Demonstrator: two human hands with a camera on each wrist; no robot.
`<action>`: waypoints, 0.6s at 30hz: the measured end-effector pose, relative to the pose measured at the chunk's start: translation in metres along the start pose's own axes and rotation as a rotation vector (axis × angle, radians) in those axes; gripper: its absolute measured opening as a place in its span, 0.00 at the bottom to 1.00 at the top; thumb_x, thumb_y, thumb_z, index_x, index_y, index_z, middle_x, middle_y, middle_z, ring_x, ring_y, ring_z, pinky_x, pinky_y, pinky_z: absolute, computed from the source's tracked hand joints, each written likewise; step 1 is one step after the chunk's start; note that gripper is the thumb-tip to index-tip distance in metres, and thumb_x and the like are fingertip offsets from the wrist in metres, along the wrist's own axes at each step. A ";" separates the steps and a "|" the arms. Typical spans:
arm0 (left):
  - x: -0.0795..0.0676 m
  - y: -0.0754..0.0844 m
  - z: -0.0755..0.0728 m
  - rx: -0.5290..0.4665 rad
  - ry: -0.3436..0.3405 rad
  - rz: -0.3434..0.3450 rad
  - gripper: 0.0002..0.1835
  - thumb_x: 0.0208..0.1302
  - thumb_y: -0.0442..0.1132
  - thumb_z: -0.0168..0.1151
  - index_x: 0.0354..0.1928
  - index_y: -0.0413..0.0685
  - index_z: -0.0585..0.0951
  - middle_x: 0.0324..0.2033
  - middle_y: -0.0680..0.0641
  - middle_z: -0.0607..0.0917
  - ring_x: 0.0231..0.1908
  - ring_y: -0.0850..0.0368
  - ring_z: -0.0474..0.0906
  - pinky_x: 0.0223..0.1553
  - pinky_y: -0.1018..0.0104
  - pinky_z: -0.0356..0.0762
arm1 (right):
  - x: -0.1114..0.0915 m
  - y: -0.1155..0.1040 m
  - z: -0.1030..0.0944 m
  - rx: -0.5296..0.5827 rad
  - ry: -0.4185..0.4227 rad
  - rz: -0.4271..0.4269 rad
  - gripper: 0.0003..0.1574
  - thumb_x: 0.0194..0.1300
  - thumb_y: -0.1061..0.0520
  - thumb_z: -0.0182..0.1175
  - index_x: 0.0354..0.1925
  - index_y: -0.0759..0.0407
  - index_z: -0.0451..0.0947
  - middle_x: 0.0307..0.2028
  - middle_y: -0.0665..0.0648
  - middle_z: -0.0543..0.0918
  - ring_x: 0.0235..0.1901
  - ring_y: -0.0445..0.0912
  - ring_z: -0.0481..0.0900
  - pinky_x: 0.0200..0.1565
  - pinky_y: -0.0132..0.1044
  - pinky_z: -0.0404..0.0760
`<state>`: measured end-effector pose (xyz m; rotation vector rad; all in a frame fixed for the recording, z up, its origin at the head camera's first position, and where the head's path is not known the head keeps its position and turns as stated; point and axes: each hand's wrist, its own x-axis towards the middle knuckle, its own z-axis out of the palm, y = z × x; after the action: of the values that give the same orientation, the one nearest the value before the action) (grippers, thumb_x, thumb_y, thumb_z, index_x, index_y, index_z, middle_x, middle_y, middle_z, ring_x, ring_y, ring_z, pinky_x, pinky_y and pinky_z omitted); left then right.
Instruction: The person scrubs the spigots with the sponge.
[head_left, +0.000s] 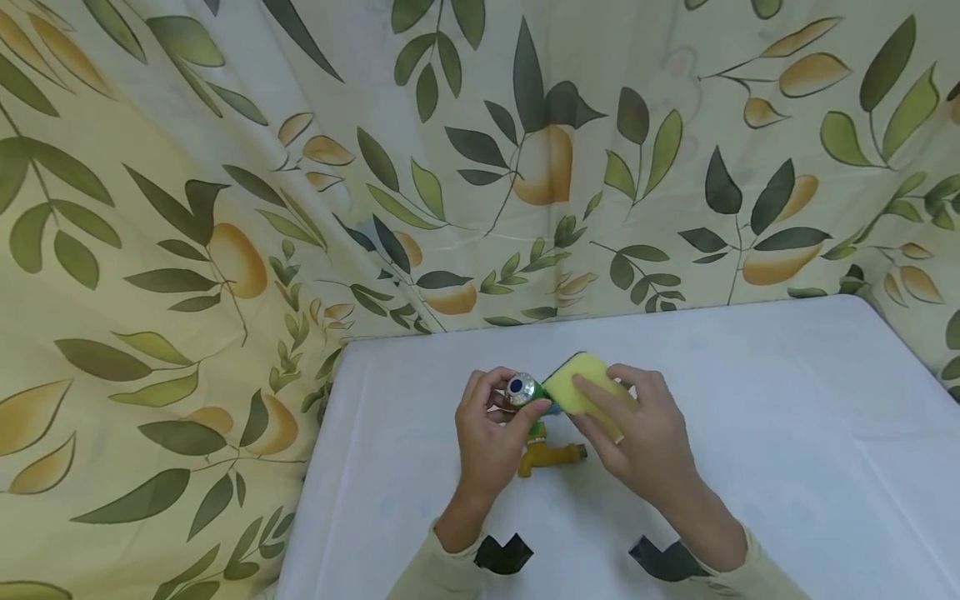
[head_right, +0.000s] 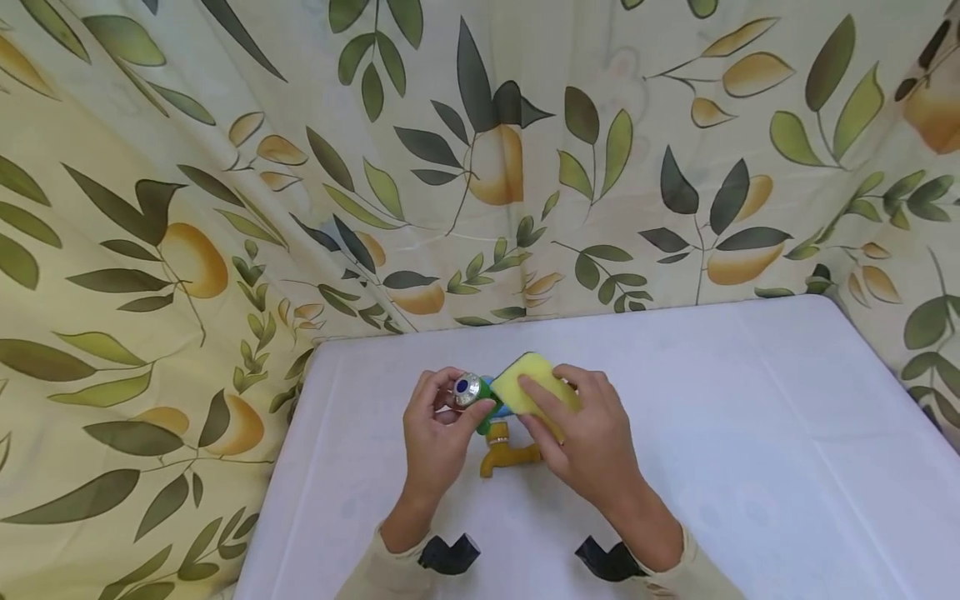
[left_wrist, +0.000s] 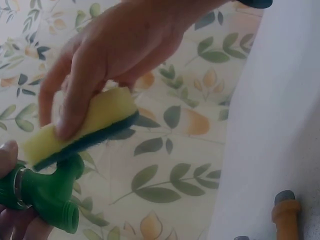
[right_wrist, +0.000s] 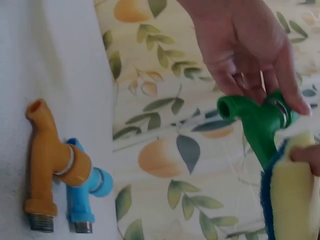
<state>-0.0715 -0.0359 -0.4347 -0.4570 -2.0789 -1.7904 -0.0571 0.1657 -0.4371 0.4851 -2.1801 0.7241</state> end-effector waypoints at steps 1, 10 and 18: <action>0.000 0.000 0.000 0.008 -0.004 0.001 0.21 0.59 0.40 0.77 0.52 0.44 0.80 0.38 0.45 0.77 0.32 0.60 0.76 0.29 0.67 0.87 | 0.000 0.000 0.000 0.003 0.002 0.012 0.32 0.74 0.33 0.53 0.55 0.55 0.85 0.48 0.68 0.79 0.44 0.58 0.74 0.33 0.41 0.75; -0.002 -0.001 0.000 0.106 -0.039 0.060 0.24 0.55 0.41 0.80 0.52 0.46 0.81 0.38 0.47 0.76 0.33 0.59 0.77 0.32 0.68 0.87 | -0.001 0.002 -0.002 -0.016 -0.068 0.103 0.26 0.69 0.41 0.65 0.57 0.55 0.84 0.49 0.68 0.78 0.46 0.57 0.74 0.33 0.43 0.77; -0.003 -0.009 0.000 0.315 -0.061 0.292 0.24 0.51 0.42 0.82 0.49 0.46 0.84 0.38 0.49 0.79 0.36 0.60 0.82 0.39 0.75 0.84 | 0.001 0.000 -0.005 -0.045 -0.093 0.146 0.31 0.54 0.55 0.76 0.58 0.54 0.84 0.47 0.66 0.79 0.42 0.54 0.73 0.29 0.43 0.77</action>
<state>-0.0728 -0.0373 -0.4444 -0.6892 -2.1541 -1.2736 -0.0553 0.1686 -0.4338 0.3457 -2.3322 0.7418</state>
